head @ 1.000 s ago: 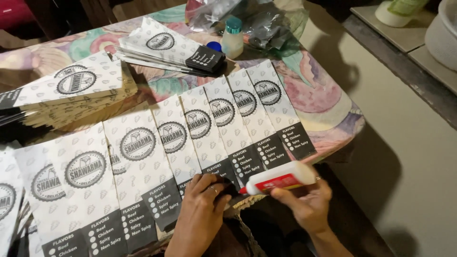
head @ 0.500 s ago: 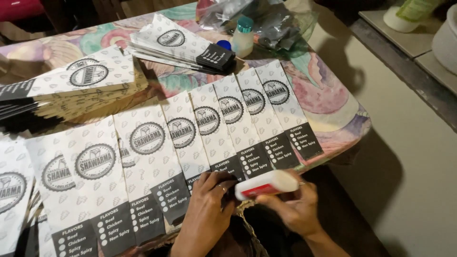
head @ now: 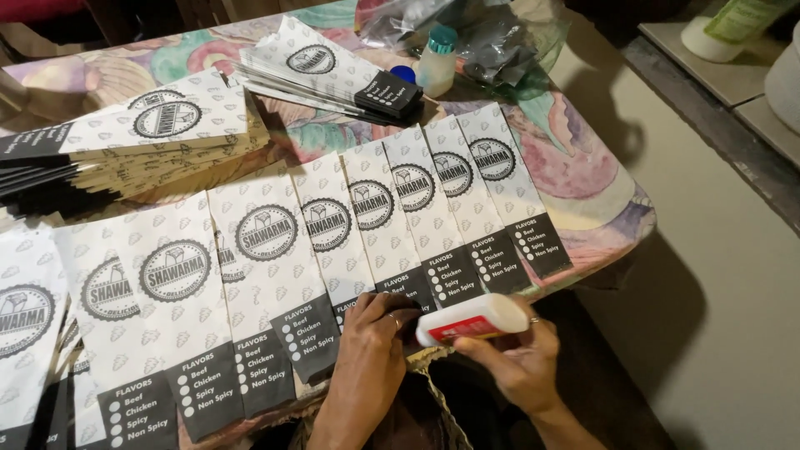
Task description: The person folds printed paper sheets into small packages on a table, then applies glue from a bottle to the edges and presses them closed. The person repeats this process for multiple packages, stacking the finished ones on the table.
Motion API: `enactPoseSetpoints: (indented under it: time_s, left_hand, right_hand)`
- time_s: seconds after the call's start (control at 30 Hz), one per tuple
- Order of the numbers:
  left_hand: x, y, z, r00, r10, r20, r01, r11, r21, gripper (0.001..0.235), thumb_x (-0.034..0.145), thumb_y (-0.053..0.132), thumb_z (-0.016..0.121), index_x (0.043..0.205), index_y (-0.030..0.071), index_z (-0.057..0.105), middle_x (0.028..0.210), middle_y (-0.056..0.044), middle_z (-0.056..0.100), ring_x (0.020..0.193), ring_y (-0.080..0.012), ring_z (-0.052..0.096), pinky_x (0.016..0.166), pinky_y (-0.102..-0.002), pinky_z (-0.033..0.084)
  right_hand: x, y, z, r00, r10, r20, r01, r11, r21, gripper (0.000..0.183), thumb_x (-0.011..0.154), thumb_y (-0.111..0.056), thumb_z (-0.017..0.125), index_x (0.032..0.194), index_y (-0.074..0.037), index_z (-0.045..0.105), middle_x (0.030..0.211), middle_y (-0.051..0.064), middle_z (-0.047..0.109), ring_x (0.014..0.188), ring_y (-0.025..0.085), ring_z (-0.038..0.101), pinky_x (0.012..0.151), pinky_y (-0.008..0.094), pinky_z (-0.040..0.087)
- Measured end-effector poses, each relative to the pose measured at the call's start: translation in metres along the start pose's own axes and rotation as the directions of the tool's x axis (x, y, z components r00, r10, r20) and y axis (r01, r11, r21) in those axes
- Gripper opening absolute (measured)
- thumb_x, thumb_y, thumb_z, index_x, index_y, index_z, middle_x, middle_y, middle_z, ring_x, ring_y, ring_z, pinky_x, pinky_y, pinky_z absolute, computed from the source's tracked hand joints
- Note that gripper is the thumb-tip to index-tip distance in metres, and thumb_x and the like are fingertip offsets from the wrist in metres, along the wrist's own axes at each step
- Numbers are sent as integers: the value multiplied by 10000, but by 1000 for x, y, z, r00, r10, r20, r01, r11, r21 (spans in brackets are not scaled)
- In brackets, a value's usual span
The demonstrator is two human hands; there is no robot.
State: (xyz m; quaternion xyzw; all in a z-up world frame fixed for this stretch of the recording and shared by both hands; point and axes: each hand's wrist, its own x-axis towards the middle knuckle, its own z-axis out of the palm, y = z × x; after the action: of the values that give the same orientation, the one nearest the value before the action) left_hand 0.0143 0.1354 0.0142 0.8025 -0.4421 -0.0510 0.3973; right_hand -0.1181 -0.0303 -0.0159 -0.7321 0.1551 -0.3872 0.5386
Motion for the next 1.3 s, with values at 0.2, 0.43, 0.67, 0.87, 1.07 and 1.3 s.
enactPoseSetpoints:
  time_s: [0.2,0.43,0.67,0.87,1.07,1.3]
  left_hand:
    - [0,-2,0,999,42,-24,-42,999,20,478,757,-222,517,1097,24,746,1103,-65,707,996,-253,554,813,-384,467]
    - [-9,-2,-25,1000,18,-19,-17,999,43,339,819,-80,732,1153,-25,726,1174,-128,726,1067,-290,629,966,-419,526]
    - [-41,-33,-45,996,-85,-12,85,978,188,122,873,128,760,985,83,768,1036,-11,699,975,-231,568,848,-392,450]
    - [-51,-39,-44,999,-45,-11,46,983,176,373,777,185,870,1099,38,754,1135,-61,680,1057,-290,555,891,-444,463]
    - [-54,-37,-52,1000,-21,21,17,982,186,591,650,126,927,1199,74,715,1259,-69,653,1153,-308,532,886,-468,433]
    - [-58,-40,-44,1000,-24,-11,26,964,263,505,756,247,888,1207,94,721,1250,-54,653,1134,-296,532,899,-475,433]
  right_hand:
    - [-3,4,-1,997,68,-27,-68,998,5,447,650,-68,920,1035,8,704,810,72,779,694,156,754,670,253,670]
    - [0,21,-31,979,12,-202,-3,999,47,403,737,16,836,1099,32,659,962,96,689,884,184,674,909,306,594]
    - [-13,9,7,989,107,-103,-91,985,148,447,659,12,884,1069,27,705,874,116,769,750,193,751,774,307,673]
    - [3,-34,40,984,-85,158,84,996,15,363,703,-99,896,991,18,707,809,59,758,689,128,714,657,215,623]
    - [-6,-24,52,973,-59,223,68,997,-32,434,684,-188,921,1009,-3,702,818,33,719,622,106,668,536,187,586]
    - [-14,-19,52,979,-62,194,61,998,12,398,667,-123,933,967,13,711,843,27,683,709,111,663,626,207,608]
